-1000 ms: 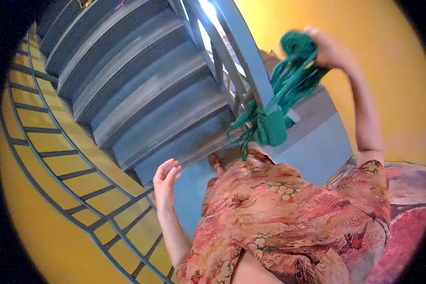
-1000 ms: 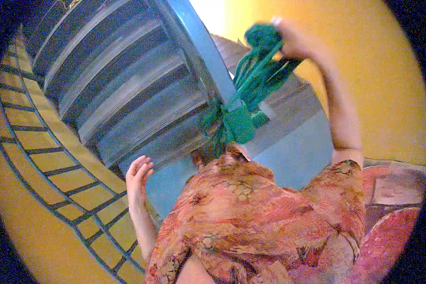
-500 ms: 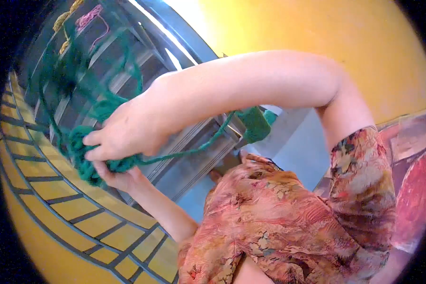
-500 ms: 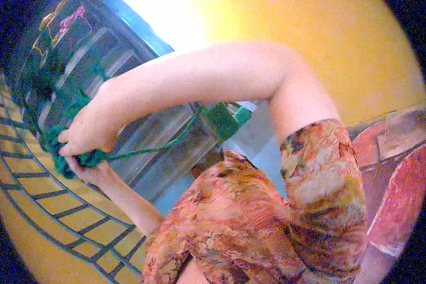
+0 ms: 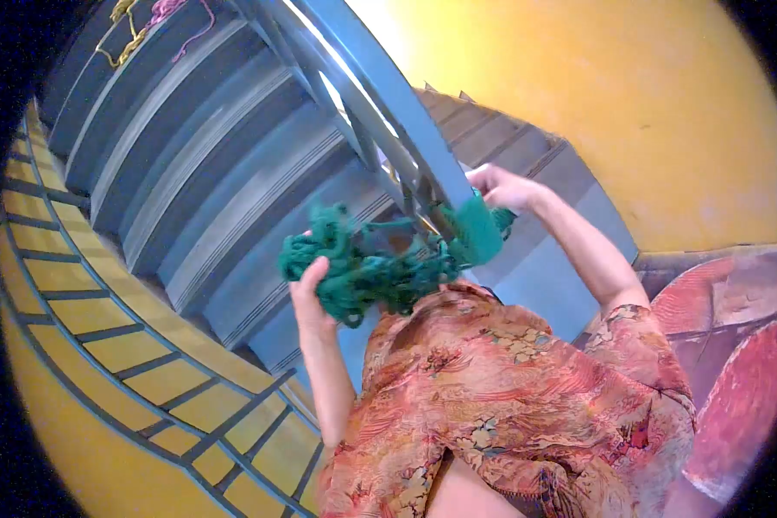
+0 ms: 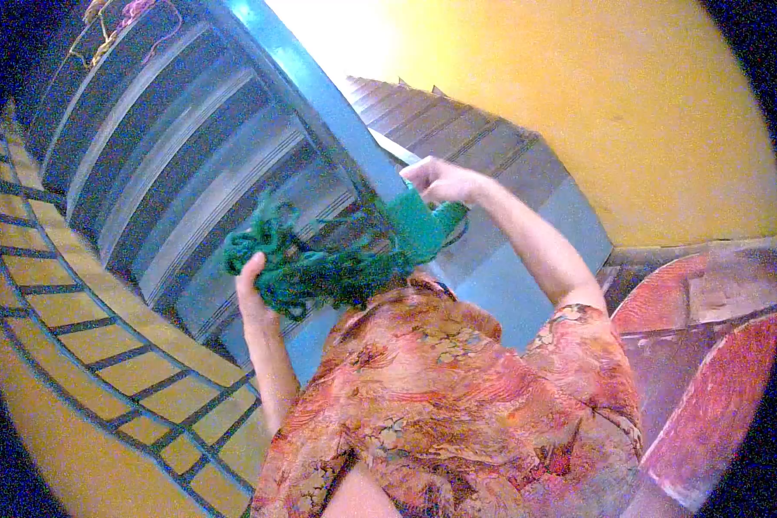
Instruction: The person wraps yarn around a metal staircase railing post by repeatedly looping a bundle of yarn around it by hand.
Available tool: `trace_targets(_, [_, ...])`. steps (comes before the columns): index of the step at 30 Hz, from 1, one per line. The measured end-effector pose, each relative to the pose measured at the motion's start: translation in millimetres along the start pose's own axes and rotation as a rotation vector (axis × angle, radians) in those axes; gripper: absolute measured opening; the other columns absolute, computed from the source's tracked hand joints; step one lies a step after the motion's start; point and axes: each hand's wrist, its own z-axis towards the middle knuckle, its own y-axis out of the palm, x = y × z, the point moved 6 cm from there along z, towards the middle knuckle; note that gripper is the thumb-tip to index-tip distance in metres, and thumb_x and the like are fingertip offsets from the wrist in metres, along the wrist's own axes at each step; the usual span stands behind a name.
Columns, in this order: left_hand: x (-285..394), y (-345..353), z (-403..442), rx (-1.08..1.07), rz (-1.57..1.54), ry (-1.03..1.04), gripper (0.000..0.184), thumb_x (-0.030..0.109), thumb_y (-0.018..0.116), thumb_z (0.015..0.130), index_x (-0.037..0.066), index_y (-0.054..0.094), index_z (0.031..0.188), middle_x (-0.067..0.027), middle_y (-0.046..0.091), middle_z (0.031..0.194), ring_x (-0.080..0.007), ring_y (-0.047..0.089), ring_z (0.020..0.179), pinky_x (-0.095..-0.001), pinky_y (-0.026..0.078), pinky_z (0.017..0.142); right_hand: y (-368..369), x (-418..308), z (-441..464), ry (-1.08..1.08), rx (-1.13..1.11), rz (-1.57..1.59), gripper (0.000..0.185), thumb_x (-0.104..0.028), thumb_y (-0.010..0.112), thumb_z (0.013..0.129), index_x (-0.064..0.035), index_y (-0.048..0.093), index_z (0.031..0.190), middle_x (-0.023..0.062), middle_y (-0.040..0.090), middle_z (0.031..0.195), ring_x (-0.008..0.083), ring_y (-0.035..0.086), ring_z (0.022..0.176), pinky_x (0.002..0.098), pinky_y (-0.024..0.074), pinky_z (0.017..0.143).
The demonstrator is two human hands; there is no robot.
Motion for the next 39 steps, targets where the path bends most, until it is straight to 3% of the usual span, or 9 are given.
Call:
trace_targets(7, [34.3, 123.6, -26.9, -0.360, -0.162, 0.099, 0.073, 0.025, 0.070, 0.063, 0.002, 0.041, 0.126, -0.0112, 0.054, 0.110, -0.0283, 0.054, 0.108, -0.0438, 0.043, 0.098, 45.9, 16.5, 38.5, -0.005, -0.282, 0.249, 0.043, -0.015, 0.065, 0.084, -0.0012, 0.055, 0.123, 0.0055, 0.062, 0.113, 0.0121, 0.057, 0.099, 0.0305, 0.0471, 0.087])
trace_targets(10, [50.5, 153.4, -23.6, -0.509, -0.351, 0.129, 0.071, 0.037, 0.067, 0.065, 0.000, 0.046, 0.122, -0.0115, 0.054, 0.105, -0.0243, 0.055, 0.097, -0.0667, 0.038, 0.091, 78.6, -25.6, 44.5, 0.044, -0.334, 0.442, 0.041, -0.020, 0.063, 0.087, -0.0029, 0.055, 0.123, 0.0083, 0.063, 0.113, 0.0153, 0.059, 0.102, 0.0323, 0.0452, 0.093])
trace_targets(13, [62.6, 156.4, -15.4, -0.807, -0.496, 0.089, 0.069, 0.040, 0.066, 0.066, -0.002, 0.049, 0.119, -0.0098, 0.053, 0.100, -0.0210, 0.052, 0.086, -0.0620, 0.041, 0.087, 110.5, -17.4, 64.3, 0.054, -0.414, 0.524, 0.040, -0.021, 0.062, 0.087, -0.0032, 0.056, 0.123, 0.0087, 0.063, 0.113, 0.0158, 0.059, 0.102, 0.0326, 0.0450, 0.093])
trace_targets(14, [63.0, 166.2, -23.7, -0.836, -0.563, 0.078, 0.065, 0.041, 0.065, 0.068, -0.002, 0.052, 0.116, -0.0080, 0.052, 0.097, -0.0192, 0.048, 0.080, -0.0468, 0.045, 0.082, 122.2, -12.5, 70.6, 0.069, -0.450, 0.544, 0.040, -0.021, 0.062, 0.088, -0.0033, 0.056, 0.123, 0.0088, 0.064, 0.113, 0.0160, 0.059, 0.102, 0.0327, 0.0449, 0.093])
trace_targets(18, [64.0, 176.5, -27.6, -0.736, -0.507, 0.079, 0.058, 0.045, 0.065, 0.073, 0.002, 0.053, 0.109, -0.0058, 0.051, 0.095, -0.0162, 0.048, 0.077, -0.0361, 0.045, 0.073, 145.9, 9.2, 82.0, 0.161, -0.587, 0.623, 0.040, -0.022, 0.062, 0.088, -0.0036, 0.056, 0.123, 0.0092, 0.064, 0.113, 0.0166, 0.059, 0.103, 0.0331, 0.0446, 0.094])
trace_targets(29, [106.0, 93.7, -48.3, -0.774, -0.640, 0.029, 0.057, 0.047, 0.064, 0.079, 0.012, 0.053, 0.122, -0.0043, 0.058, 0.106, -0.0187, 0.055, 0.093, -0.0393, 0.045, 0.089, 185.0, 47.3, 79.5, 0.447, -0.807, 0.526, 0.039, -0.026, 0.060, 0.089, -0.0046, 0.056, 0.122, 0.0105, 0.064, 0.113, 0.0184, 0.059, 0.104, 0.0340, 0.0436, 0.096])
trace_targets(32, [95.1, 14.9, -39.7, 0.405, 0.104, 0.304, 0.054, 0.048, 0.053, 0.087, 0.008, 0.054, 0.124, -0.0062, 0.060, 0.116, -0.0183, 0.059, 0.090, -0.0351, 0.047, 0.072, 156.1, 46.6, 64.4, 0.392, -0.735, 0.849, 0.031, -0.030, 0.058, 0.091, -0.0073, 0.061, 0.112, 0.0092, 0.066, 0.105, 0.0194, 0.061, 0.100, 0.0353, 0.0452, 0.093])
trace_targets(33, [76.3, -0.2, -32.0, 0.446, 0.168, 0.176, 0.052, 0.047, 0.055, 0.088, 0.008, 0.054, 0.123, -0.0072, 0.059, 0.118, -0.0212, 0.059, 0.093, -0.0363, 0.048, 0.079, 141.5, 50.9, 57.0, 0.401, -0.730, 0.844, 0.031, -0.030, 0.058, 0.091, -0.0073, 0.061, 0.112, 0.0092, 0.066, 0.105, 0.0194, 0.061, 0.100, 0.0353, 0.0452, 0.093])
trace_targets(39, [-70.2, 49.3, -15.7, 0.081, -0.052, -0.187, 0.057, 0.054, 0.049, 0.090, 0.009, 0.052, 0.124, -0.0067, 0.059, 0.121, -0.0246, 0.054, 0.112, -0.0410, 0.038, 0.100, 90.3, 50.9, 43.1, 0.425, -0.258, 0.971, 0.019, -0.026, 0.064, 0.085, -0.0077, 0.064, 0.089, 0.0073, 0.068, 0.085, 0.0194, 0.063, 0.074, 0.0337, 0.0504, 0.074])
